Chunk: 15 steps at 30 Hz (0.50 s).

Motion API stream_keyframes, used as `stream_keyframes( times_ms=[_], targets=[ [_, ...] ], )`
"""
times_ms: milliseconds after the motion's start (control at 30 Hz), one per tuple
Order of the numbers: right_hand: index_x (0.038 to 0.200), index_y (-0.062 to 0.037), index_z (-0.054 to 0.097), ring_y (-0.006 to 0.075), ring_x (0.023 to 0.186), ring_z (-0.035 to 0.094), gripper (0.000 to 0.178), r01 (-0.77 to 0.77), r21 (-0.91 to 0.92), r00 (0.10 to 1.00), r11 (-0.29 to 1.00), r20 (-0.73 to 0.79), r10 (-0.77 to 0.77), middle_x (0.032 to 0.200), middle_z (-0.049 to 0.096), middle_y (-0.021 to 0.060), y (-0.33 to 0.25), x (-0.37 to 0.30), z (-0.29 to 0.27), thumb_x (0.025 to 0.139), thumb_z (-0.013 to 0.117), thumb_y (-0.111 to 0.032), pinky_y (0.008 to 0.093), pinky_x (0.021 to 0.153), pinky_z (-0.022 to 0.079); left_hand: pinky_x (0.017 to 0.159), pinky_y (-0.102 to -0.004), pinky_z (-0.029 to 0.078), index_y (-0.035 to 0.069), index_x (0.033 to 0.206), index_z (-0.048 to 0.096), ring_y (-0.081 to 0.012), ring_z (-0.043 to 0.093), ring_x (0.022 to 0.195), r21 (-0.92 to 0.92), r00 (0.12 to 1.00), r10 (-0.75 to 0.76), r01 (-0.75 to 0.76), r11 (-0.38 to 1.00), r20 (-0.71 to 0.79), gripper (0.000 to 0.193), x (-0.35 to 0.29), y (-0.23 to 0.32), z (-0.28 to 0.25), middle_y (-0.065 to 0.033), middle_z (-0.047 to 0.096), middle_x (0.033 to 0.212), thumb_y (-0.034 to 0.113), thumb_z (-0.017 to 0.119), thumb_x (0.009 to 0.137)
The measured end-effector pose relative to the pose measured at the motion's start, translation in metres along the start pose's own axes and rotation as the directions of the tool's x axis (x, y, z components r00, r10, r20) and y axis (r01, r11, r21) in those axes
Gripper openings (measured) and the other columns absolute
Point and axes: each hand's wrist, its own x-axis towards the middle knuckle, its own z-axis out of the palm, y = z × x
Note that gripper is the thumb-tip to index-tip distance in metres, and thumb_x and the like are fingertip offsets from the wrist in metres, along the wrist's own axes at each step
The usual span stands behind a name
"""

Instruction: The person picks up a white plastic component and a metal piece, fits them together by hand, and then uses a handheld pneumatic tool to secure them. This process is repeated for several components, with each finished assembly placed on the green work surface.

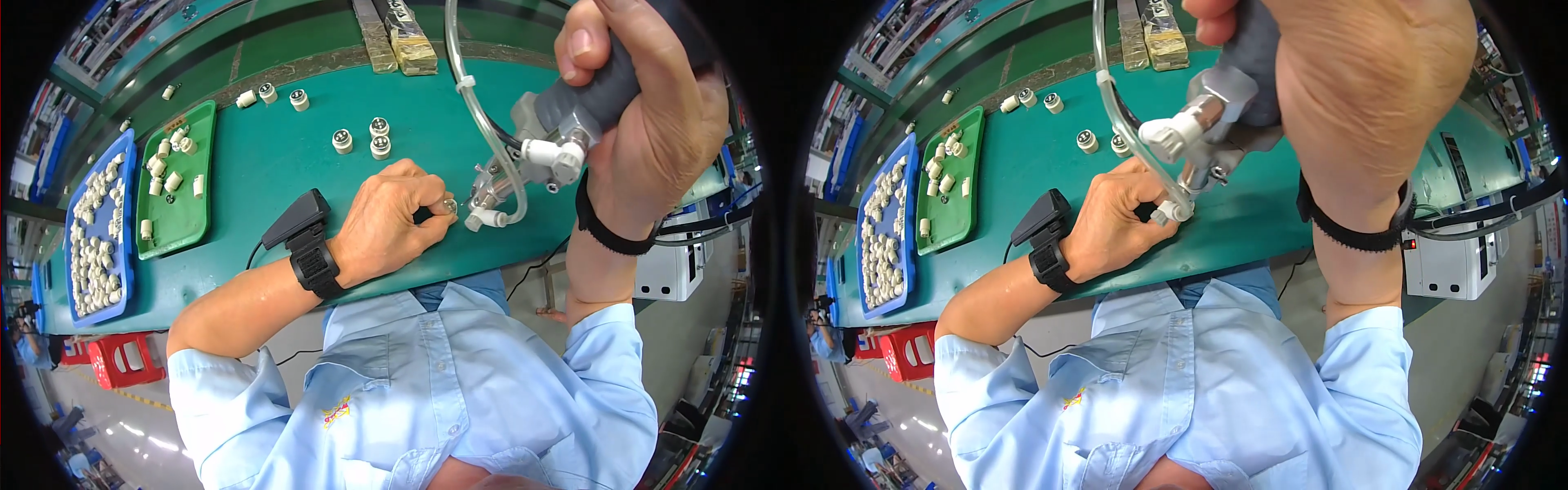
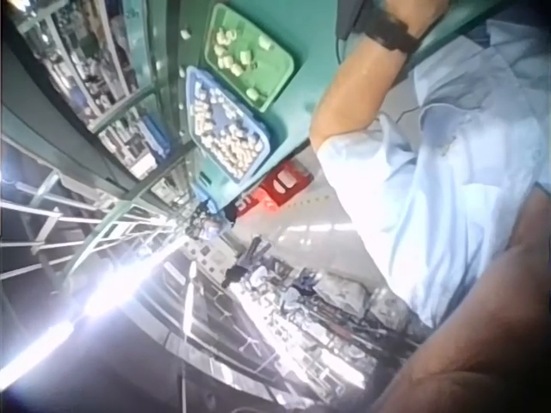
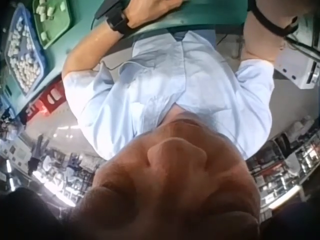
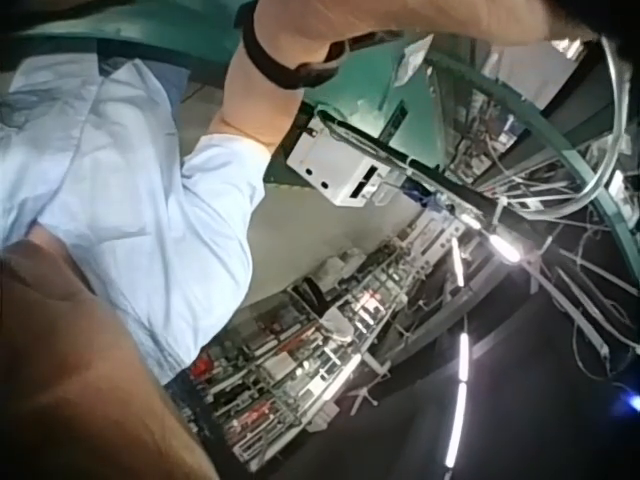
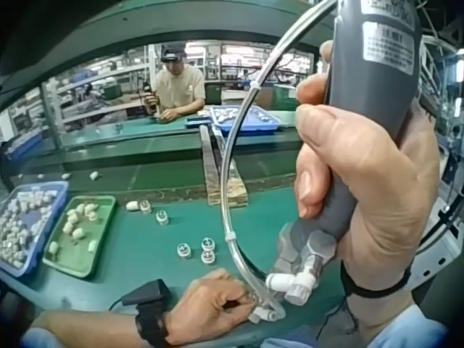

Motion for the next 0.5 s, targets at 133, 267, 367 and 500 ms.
stream_keyframes(
  times_ms=[133, 267, 367, 500],
  targets=[
    [0.115, 0.0046, 0.053, 0.0108, 0.048, 0.053, 0.034, -0.037, 0.023, 0.999, 0.999, -0.009, 0.037, 0.064, 0.057, 0.0055, 0.0, -0.002, 0.005, 0.086, 0.065, -0.01, 0.0238, 0.044, 0.046, 0.064, -0.037, 0.047, 0.005, 0.068, 0.057, -0.0252, 0.056, 0.072, 0.032, 0.999, 0.036, -0.036, 0.999, -0.015, 0.012, -0.001, -0.002, 0.0, -0.0066, 0.064, 0.07, 0.003, 0.068, 0.072],
    [0.113, 0.0043, 0.053, 0.0114, 0.045, 0.052, 0.034, -0.066, 0.039, 0.998, 0.997, -0.009, 0.067, 0.062, 0.057, 0.0058, -0.002, -0.002, 0.008, 0.085, 0.066, -0.01, 0.0244, 0.042, 0.045, 0.063, -0.0373, 0.046, 0.004, 0.068, 0.056, -0.0256, 0.056, 0.072, 0.019, 0.998, 0.05, -0.05, 0.999, -0.022, 0.012, -0.001, -0.002, 0.001, -0.0067, 0.064, 0.07, 0.002, 0.067, 0.072],
    [0.111, 0.004, 0.054, 0.0118, 0.044, 0.051, 0.033, -0.096, 0.053, 0.995, 0.994, -0.009, 0.097, 0.061, 0.057, 0.006, -0.002, -0.002, 0.011, 0.084, 0.067, -0.01, 0.0249, 0.042, 0.045, 0.063, -0.0373, 0.046, 0.004, 0.068, 0.056, -0.026, 0.056, 0.072, 0.01, 0.999, 0.039, -0.039, 0.999, -0.015, 0.011, -0.002, -0.003, 0.0, -0.0067, 0.063, 0.069, 0.002, 0.066, 0.071],
    [0.106, 0.0039, 0.055, 0.012, 0.043, 0.051, 0.029, -0.138, 0.022, 0.989, 0.99, -0.048, 0.139, 0.06, 0.057, 0.0065, -0.002, -0.003, 0.014, 0.082, 0.067, -0.008, 0.0248, 0.041, 0.045, 0.063, -0.0377, 0.046, 0.004, 0.068, 0.056, -0.026, 0.056, 0.072, 0.029, 1.0, 0.031, -0.031, 0.999, 0.0, 0.01, -0.001, -0.002, -0.001, -0.0069, 0.063, 0.069, 0.002, 0.066, 0.071]
  ],
)
